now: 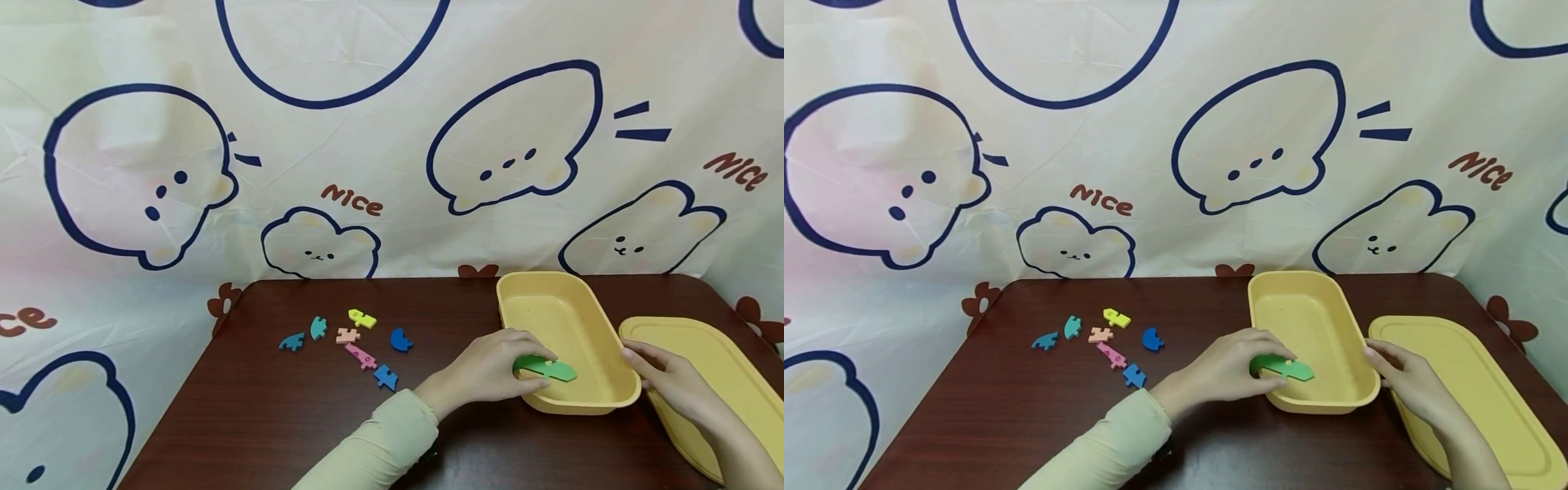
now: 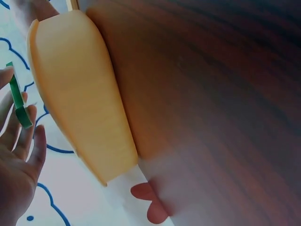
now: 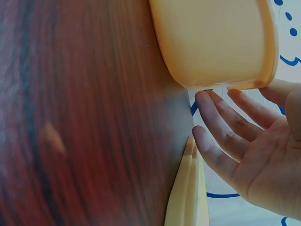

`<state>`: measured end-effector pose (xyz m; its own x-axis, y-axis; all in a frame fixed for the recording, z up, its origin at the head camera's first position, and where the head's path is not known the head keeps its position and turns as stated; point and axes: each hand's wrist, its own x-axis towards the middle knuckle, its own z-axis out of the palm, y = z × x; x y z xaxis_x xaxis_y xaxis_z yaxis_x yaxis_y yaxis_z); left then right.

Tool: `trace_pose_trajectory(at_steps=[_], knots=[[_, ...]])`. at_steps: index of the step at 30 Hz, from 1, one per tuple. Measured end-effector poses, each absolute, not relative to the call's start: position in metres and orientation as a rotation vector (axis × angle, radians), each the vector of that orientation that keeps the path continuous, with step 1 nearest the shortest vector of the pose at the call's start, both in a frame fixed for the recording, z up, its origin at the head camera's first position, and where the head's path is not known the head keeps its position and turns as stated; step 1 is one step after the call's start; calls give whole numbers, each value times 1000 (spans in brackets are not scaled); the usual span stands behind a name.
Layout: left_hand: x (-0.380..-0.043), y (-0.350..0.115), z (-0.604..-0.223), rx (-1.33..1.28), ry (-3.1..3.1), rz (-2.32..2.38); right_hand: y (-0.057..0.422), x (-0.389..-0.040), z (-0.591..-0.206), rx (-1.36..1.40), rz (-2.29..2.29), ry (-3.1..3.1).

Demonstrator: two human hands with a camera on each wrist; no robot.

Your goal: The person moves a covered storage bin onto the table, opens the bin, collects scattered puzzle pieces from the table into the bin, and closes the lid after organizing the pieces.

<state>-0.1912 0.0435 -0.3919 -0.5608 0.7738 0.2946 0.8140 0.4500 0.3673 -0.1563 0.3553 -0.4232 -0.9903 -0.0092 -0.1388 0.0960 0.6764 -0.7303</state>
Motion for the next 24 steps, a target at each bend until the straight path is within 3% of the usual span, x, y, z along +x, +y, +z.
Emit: trace_pose_trajectory(at_steps=[24], knots=[[-186,72,-397,-1385,-2722,-670,355,-155,-422,66,-1208,2772]])
